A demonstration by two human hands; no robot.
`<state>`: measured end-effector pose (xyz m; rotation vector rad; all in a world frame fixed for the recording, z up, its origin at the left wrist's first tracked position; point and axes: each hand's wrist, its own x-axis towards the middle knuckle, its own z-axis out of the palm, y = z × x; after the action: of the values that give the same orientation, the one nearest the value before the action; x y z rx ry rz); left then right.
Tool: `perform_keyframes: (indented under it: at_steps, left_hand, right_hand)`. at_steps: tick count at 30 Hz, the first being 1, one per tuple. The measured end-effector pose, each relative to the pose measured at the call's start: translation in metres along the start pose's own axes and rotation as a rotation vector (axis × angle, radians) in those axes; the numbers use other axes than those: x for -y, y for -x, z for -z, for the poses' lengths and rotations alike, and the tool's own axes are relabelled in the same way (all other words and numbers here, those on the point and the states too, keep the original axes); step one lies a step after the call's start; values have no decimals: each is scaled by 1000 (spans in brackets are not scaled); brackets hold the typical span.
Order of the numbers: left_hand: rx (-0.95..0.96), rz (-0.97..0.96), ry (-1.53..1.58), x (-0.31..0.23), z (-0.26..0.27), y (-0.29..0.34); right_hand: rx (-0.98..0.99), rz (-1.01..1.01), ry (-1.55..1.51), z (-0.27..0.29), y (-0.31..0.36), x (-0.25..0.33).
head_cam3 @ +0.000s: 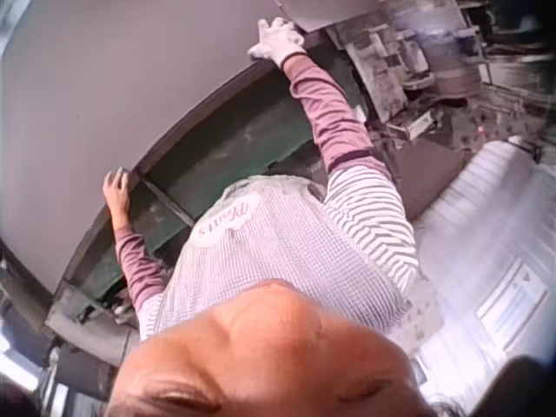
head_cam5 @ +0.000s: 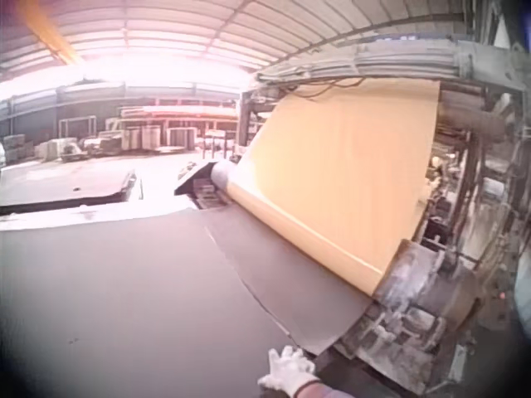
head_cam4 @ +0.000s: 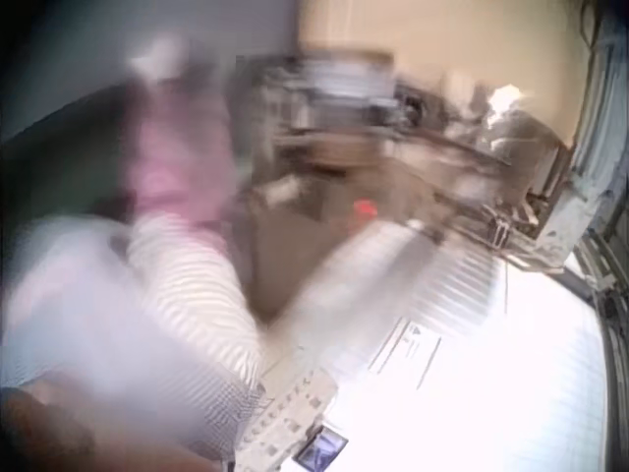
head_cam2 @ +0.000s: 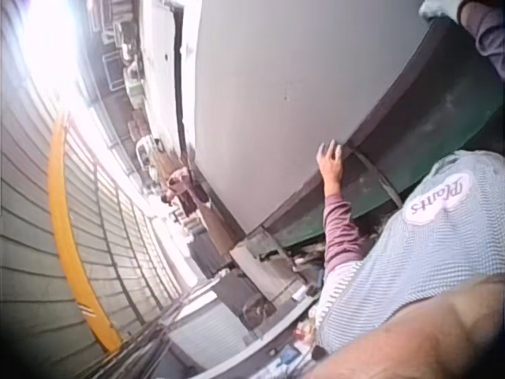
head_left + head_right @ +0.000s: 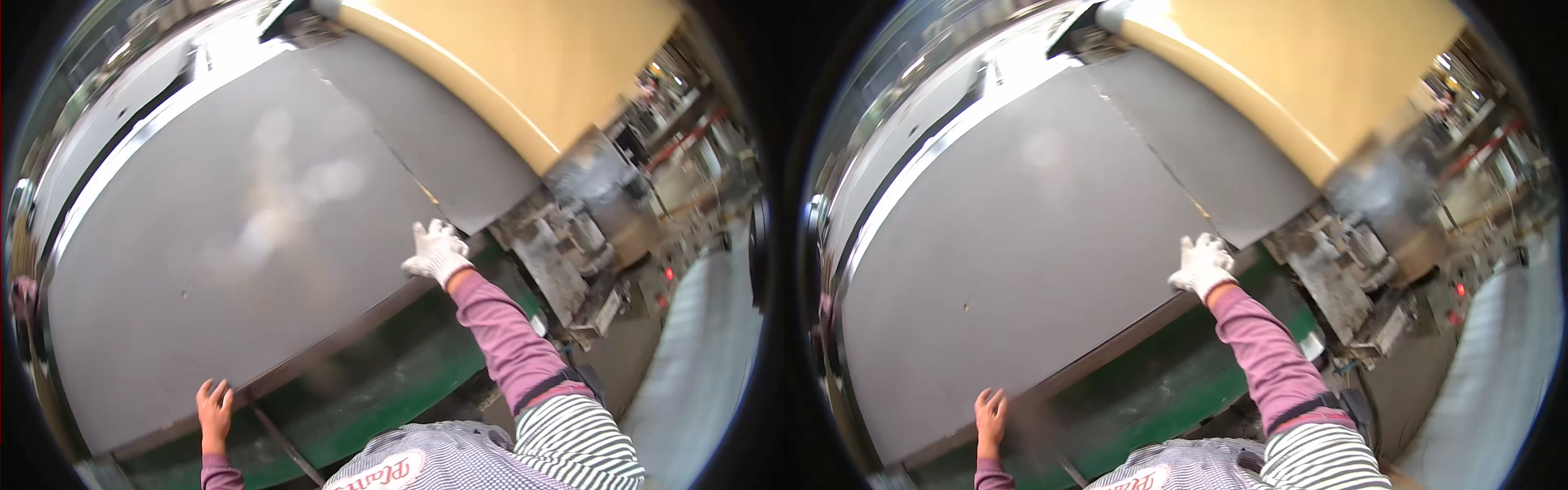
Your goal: Aligning large black sheets on a conveyor belt in a manufacturing plant.
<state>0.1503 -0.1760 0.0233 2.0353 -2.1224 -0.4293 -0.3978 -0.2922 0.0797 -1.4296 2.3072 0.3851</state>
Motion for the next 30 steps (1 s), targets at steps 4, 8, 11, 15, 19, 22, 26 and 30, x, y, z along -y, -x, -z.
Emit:
perform_keyframes:
  at_steps: [4, 8, 11, 15, 19, 22, 26, 30]
  left_hand:
    - [129, -16, 6, -17, 7, -18]
    - [209, -77, -6, -75, -6, -26]
    - [246, -150, -52, -121, -15, -40]
    - [289, -211, -45, -189, -27, -60]
    - [301, -336, -7, -220, -33, -74]
    - [394, -140, 638, -202, -33, -77]
    - [-45, 222, -81, -71, -30, -44]
    - [-168, 174, 22, -8, -36, -9]
  right_hand:
    - [-48, -70, -67, 16, -24, -64]
    - [-136, -66, -53, 16, -54, -103]
    - [-178, -44, -8, 14, -71, -124]
    - [-358, -69, -28, -14, -116, -171]
    - [-573, 154, -255, -20, -109, -177]
    - [-828, 408, -491, -9, -49, -153]
    - [-808, 344, -708, -29, 30, -138]
    - [-394, 72, -1103, -55, 107, -141]
